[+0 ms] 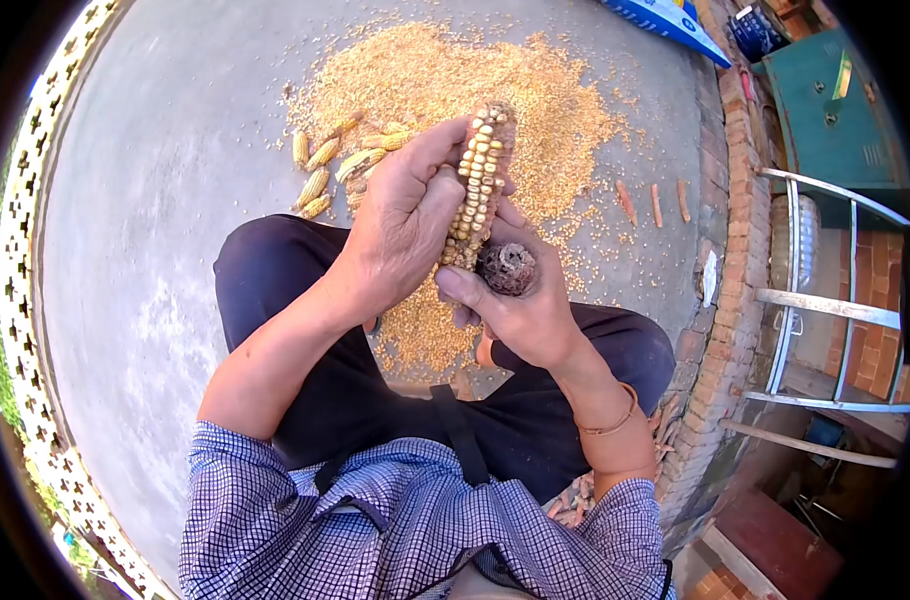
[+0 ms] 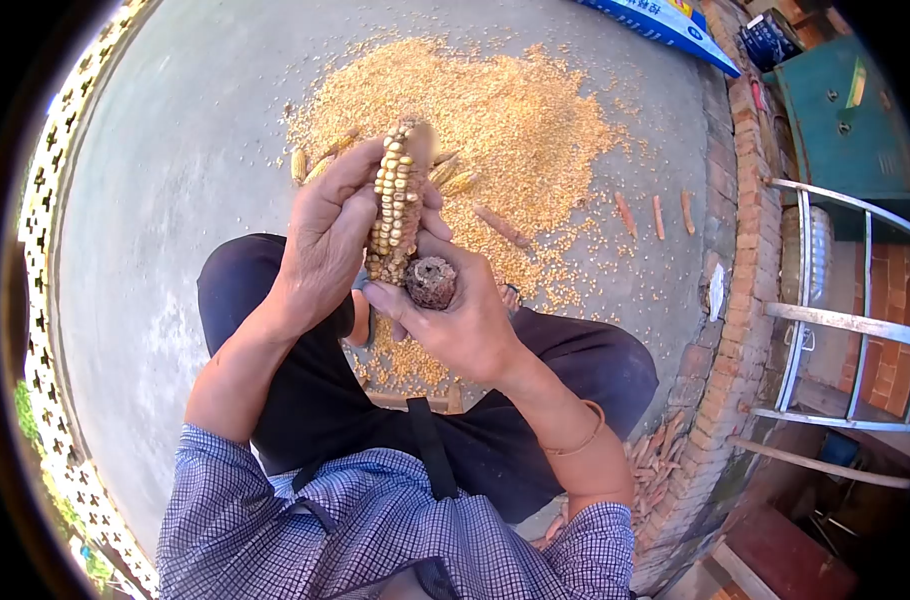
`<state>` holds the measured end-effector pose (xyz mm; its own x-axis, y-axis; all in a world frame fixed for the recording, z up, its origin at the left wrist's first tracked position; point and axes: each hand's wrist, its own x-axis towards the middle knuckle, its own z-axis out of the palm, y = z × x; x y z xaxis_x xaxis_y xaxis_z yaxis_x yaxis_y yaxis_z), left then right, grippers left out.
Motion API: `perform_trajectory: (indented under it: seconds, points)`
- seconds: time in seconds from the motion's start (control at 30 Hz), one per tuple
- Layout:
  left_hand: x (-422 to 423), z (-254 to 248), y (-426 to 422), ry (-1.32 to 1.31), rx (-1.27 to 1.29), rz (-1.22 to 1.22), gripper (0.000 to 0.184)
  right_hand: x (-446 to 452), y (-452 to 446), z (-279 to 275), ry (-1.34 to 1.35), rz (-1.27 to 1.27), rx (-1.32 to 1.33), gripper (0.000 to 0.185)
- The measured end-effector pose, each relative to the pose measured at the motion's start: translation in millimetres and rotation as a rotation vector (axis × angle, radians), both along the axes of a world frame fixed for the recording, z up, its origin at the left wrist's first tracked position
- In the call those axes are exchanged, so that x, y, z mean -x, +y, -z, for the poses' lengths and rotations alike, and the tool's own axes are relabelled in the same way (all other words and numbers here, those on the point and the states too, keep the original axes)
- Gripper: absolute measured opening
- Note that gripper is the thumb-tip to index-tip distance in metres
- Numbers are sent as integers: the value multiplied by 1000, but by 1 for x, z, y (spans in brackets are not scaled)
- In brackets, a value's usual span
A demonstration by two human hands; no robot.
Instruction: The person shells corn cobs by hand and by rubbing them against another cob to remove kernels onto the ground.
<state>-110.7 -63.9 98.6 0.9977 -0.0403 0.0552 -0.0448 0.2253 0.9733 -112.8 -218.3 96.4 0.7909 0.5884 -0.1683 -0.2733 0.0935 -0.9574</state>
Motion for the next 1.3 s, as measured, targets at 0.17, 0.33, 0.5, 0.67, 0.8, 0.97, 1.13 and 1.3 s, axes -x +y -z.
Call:
perform_trajectory:
  seconds: [0.17,0.33,0.5,0.67,0.8,0.97,1.13,1.3]
  points:
    - [-4,-3,0,110,199,-11,40,-2,-2,1,21,-28,5,22]
    - [-2,-10,3,84,211,54,38,-2,-5,-3,58,-62,-1,22]
    - [-3,-4,0,47,149,35,38,2,-4,-1,64,-57,7,20]
    - [-3,-12,1,118,265,40,40,0,-4,-5,84,-78,-26,19]
    - [-2,-17,2,111,264,46,40,-1,-5,-7,80,-78,-62,19]
    - [-3,-6,6,79,137,28,36,1,-4,0,15,-85,-44,19]
    - [-1,-6,4,63,190,5,34,1,-4,0,18,-114,5,18]
    - [-1,-13,5,110,191,0,36,2,-3,3,-41,-75,-11,18]
